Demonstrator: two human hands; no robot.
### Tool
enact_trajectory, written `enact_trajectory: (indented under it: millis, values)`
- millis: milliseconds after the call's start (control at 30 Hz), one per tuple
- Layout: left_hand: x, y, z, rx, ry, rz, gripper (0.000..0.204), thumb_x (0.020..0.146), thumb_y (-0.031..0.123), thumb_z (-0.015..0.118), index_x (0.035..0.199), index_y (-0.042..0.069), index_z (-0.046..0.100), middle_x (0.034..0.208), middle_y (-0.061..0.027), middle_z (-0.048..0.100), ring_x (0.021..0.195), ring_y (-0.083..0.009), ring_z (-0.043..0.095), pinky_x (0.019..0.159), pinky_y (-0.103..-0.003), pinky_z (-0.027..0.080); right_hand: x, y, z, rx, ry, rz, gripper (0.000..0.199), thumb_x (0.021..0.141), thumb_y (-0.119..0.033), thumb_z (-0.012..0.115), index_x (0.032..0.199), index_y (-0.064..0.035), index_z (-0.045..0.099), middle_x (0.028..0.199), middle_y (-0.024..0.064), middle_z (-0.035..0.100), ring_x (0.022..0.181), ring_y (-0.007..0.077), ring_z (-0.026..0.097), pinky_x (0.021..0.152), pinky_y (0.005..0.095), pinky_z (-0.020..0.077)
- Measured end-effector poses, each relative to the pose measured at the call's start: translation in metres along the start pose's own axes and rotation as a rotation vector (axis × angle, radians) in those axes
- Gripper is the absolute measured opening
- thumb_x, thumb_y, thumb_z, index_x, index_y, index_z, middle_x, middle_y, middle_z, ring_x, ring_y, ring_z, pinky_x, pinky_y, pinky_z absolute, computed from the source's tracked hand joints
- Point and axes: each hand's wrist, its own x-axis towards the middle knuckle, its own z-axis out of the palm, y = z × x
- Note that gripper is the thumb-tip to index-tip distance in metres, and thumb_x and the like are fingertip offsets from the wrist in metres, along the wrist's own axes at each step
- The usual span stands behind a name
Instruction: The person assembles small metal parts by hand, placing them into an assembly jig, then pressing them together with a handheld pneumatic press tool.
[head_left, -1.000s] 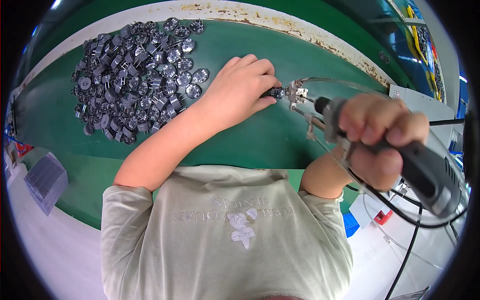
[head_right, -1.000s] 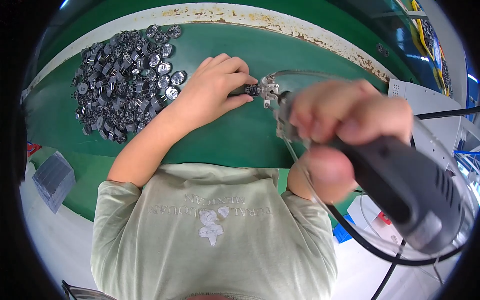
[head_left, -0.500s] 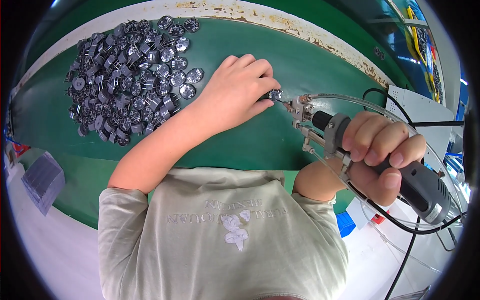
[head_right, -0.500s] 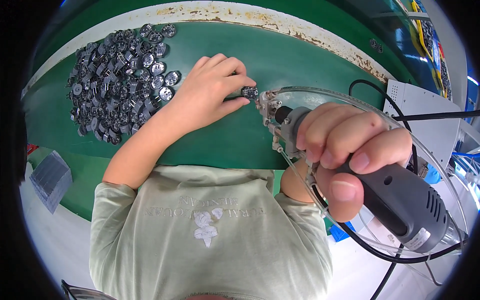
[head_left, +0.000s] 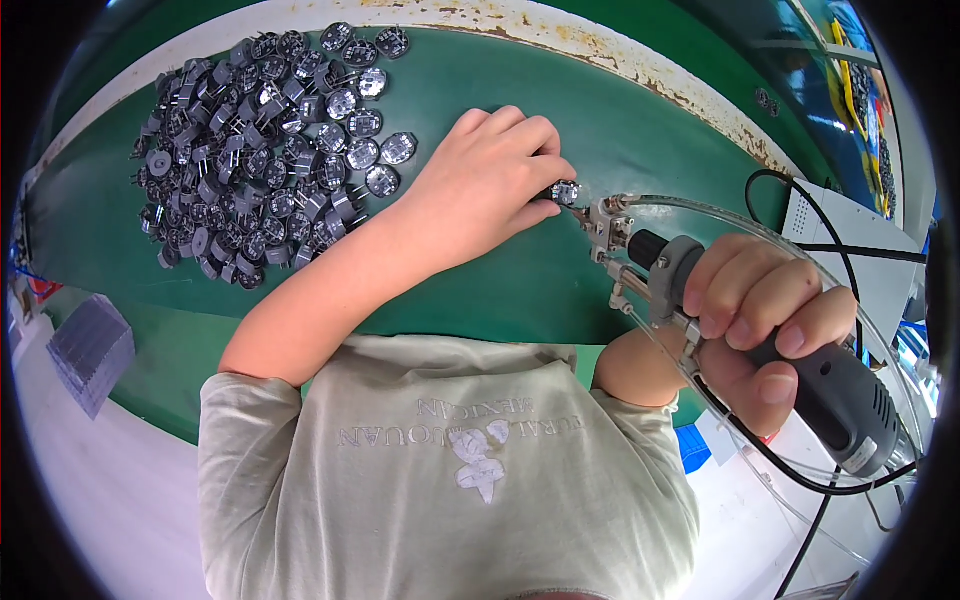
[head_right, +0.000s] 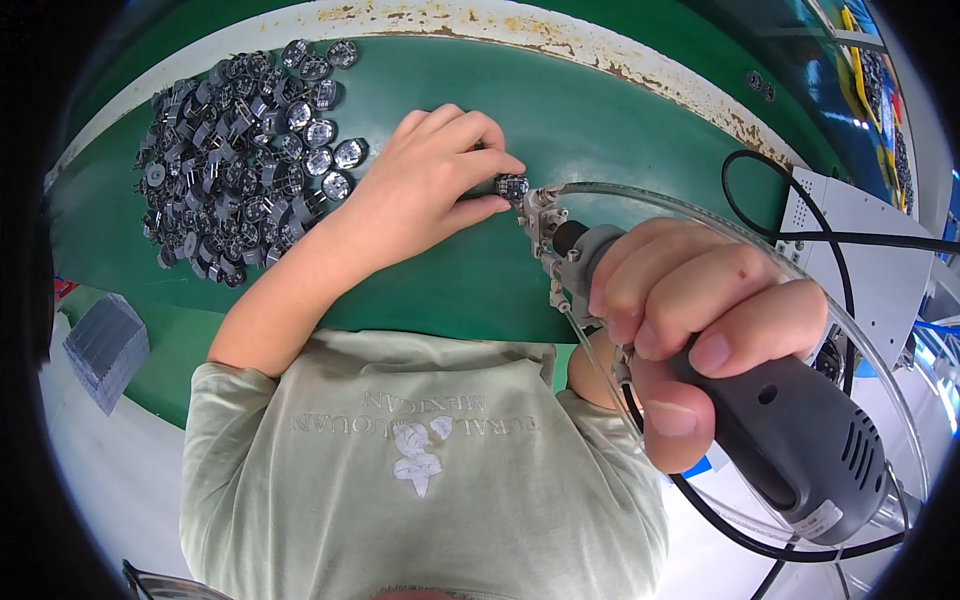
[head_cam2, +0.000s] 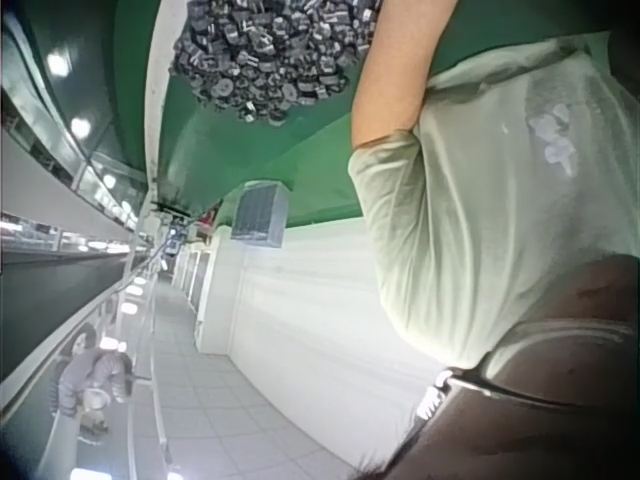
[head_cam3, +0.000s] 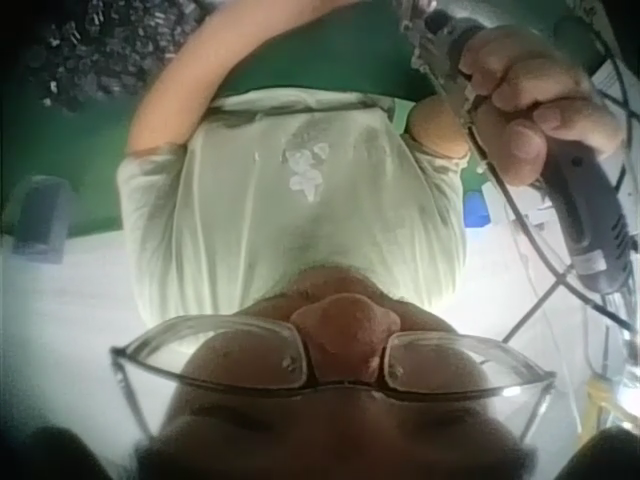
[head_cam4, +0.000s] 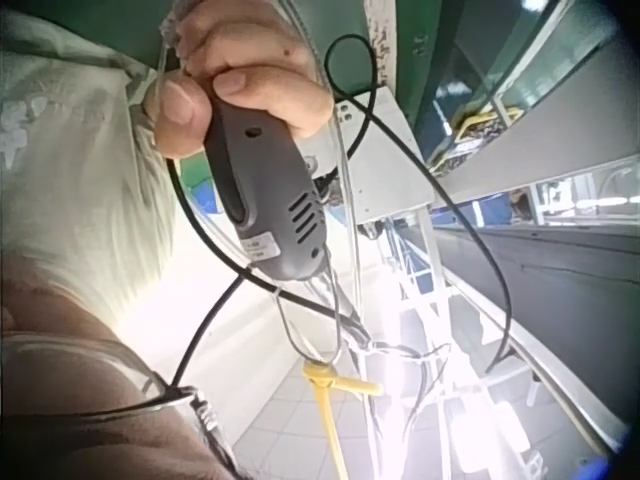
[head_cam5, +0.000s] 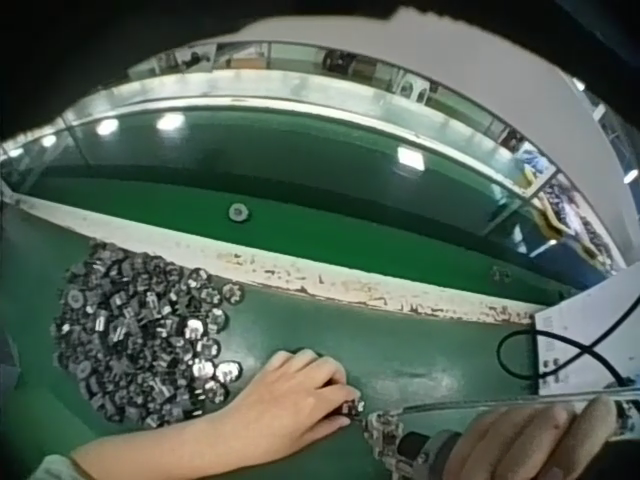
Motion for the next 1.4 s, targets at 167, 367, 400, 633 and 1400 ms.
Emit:
enact_trajectory:
  millis: [167, 367, 400, 633, 1400]
  values:
    - [-0.001, 0.000, 0.000, 0.001, 0.005, 0.000, 0.031, 0.071, 0.014, 0.076, 0.101, 0.010, 0.068, 0.098, -0.0019, 0.055, 0.096, -0.0218, 0.052, 0.085, -0.036, 0.039, -0.001, -0.001, 0.001, -0.008, 0.001, 0.010, 0.023, 0.080, -0.019, 0.065, 0.088, -0.0109, 0.044, 0.067, 0.0029, 0.051, 0.050, 0.0138, 0.052, 0.045, 0.0283, 0.0441]
    - [-0.001, 0.001, 0.002, -0.004, 0.010, -0.001, 0.031, 0.070, 0.013, 0.076, 0.100, 0.009, 0.068, 0.098, -0.0020, 0.055, 0.096, -0.0219, 0.052, 0.085, -0.036, 0.039, 0.000, 0.000, 0.001, -0.014, -0.045, 0.023, 0.023, 0.080, -0.019, 0.064, 0.087, -0.0110, 0.044, 0.067, 0.0029, 0.051, 0.049, 0.0138, 0.051, 0.044, 0.0292, 0.0440]
    - [-0.001, 0.001, 0.002, -0.004, 0.010, -0.003, 0.031, 0.070, 0.013, 0.076, 0.100, 0.009, 0.068, 0.098, -0.0020, 0.055, 0.096, -0.0219, 0.052, 0.085, -0.036, 0.039, 0.001, 0.000, 0.002, -0.013, -0.045, 0.024, 0.023, 0.080, -0.019, 0.064, 0.087, -0.0110, 0.044, 0.067, 0.0029, 0.051, 0.049, 0.0138, 0.051, 0.044, 0.0292, 0.0440]
    - [0.000, -0.002, 0.003, -0.033, 0.023, 0.007, 0.028, 0.069, 0.013, 0.076, 0.096, 0.009, 0.068, 0.096, -0.0009, 0.056, 0.094, -0.0209, 0.052, 0.082, -0.035, 0.039, 0.010, 0.001, 0.020, -0.129, -0.079, 0.109, 0.023, 0.080, -0.014, 0.065, 0.085, -0.0095, 0.044, 0.065, 0.0053, 0.050, 0.048, 0.0157, 0.050, 0.045, 0.0311, 0.0447]
    - [0.117, -0.102, -0.074, 0.612, 0.205, -0.274, 0.051, 0.074, 0.034, 0.071, 0.119, 0.012, 0.063, 0.118, -0.0092, 0.061, 0.115, -0.0274, 0.053, 0.099, -0.041, 0.041, -0.002, -0.010, -0.003, 0.021, 0.133, -0.164, 0.037, 0.082, -0.024, 0.073, 0.092, -0.0056, 0.042, 0.070, 0.0089, 0.052, 0.055, 0.0201, 0.052, 0.051, 0.0339, 0.0474]
